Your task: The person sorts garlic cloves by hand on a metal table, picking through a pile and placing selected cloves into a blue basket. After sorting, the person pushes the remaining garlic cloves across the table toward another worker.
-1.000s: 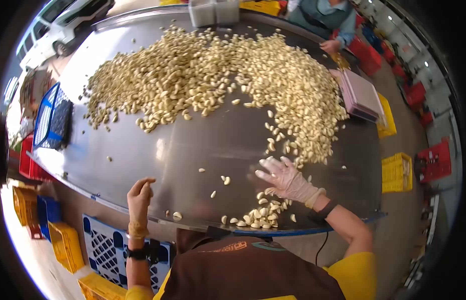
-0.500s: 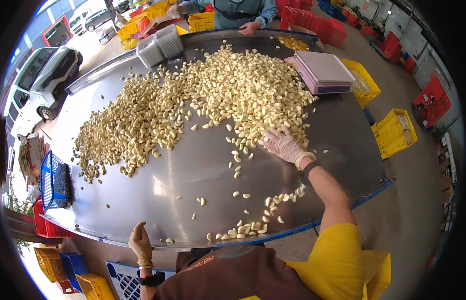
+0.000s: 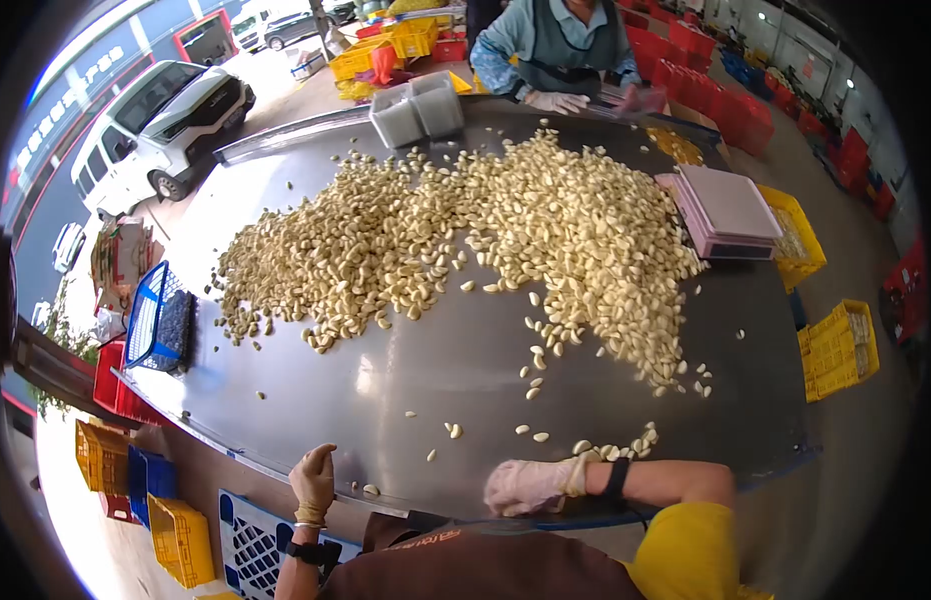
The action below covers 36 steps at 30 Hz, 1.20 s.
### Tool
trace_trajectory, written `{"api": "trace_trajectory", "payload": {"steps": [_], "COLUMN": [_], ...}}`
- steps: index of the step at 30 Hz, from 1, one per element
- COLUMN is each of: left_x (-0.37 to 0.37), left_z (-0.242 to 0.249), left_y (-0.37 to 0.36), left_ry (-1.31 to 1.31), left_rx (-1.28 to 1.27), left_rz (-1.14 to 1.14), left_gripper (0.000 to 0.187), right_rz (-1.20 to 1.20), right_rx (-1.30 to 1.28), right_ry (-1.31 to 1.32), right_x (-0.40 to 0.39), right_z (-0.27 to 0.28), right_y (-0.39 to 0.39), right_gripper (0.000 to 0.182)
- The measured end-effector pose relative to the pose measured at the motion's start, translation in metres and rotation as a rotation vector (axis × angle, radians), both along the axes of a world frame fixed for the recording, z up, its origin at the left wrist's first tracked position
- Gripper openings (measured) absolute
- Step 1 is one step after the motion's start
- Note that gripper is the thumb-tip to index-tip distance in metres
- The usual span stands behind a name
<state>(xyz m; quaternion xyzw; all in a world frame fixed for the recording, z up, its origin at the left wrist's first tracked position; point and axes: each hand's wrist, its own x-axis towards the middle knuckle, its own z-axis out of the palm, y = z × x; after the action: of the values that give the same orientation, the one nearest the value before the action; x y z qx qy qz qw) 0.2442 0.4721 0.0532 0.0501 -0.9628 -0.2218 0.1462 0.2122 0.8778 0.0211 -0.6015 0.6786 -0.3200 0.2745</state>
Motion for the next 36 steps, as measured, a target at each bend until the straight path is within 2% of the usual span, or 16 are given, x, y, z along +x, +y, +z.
{"api": "trace_trajectory", "payload": {"steps": [2,5,7,9,12,17,19,21,22,23,26,27,29,31,34,36], "left_x": [0.001,-0.001,-0.013,-0.038,-0.083,-0.182,-0.221,-0.245,-0.254,-0.249,-0.247,-0.254,-0.289,-0.318,-0.406,-0.450], "left_z": [0.003,0.003,0.000,0.023,0.070,0.131,0.141,0.147,0.139,0.145,0.098,0.088,0.046,0.025,-0.046,-0.060], "left_y": [0.000,-0.005,-0.013,-0.056,-0.130,-0.381,-0.485,-0.549,-0.572,-0.551,-0.519,-0.504,-0.484,-0.451,-0.463,-0.491], "left_ry": [-0.031,-0.169,-0.314,-0.644,-0.302,0.463,0.533,0.337,-0.016,-0.208,0.193,0.256,0.106,-0.099,-0.043,-0.033], "left_rx": [0.015,0.045,0.324,1.653,1.399,0.719,0.578,0.277,-0.058,-0.139,-0.374,-0.321,-0.030,-0.110,0.016,0.170], "left_rz": [0.032,0.016,0.096,-0.058,0.075,0.339,0.412,0.428,0.539,0.557,0.386,0.199,-0.356,-0.300,-0.105,0.240], "left_gripper": [0.012,0.018,0.022,0.029,0.030,0.023,0.024,0.035,0.053,0.064,0.064,0.061,0.061,0.068,0.074,0.079], "right_rz": [0.111,-0.200,-0.489,-0.699,-0.644,-0.751,-0.799,-0.845,-0.861,-0.865,-0.870,-0.887,-0.904,-0.929,-1.055,-1.176], "right_rx": [0.280,0.472,0.394,0.265,0.380,0.405,0.387,0.464,0.452,0.462,0.326,0.255,0.341,0.444,0.378,0.398], "right_ry": [-0.066,-0.098,-0.053,0.184,0.362,0.288,0.493,0.397,0.464,0.532,0.391,0.240,0.334,0.448,0.525,0.460], "right_x": [-0.011,-0.021,-0.034,-0.038,-0.037,-0.048,-0.057,-0.077,-0.083,-0.083,-0.082,-0.081,-0.076,-0.058,-0.031,0.004], "right_z": [0.025,0.061,0.068,0.067,0.076,0.079,0.061,0.050,0.045,0.047,0.062,0.062,0.056,0.056,0.047,0.062], "right_y": [0.043,0.082,0.074,0.049,0.018,-0.049,-0.085,-0.142,-0.177,-0.213,-0.301,-0.323,-0.345,-0.353,-0.366,-0.379], "right_gripper": [0.020,0.030,0.025,0.023,0.026,0.025,0.024,0.028,0.029,0.031,0.034,0.035,0.035,0.035,0.030,0.032]}}
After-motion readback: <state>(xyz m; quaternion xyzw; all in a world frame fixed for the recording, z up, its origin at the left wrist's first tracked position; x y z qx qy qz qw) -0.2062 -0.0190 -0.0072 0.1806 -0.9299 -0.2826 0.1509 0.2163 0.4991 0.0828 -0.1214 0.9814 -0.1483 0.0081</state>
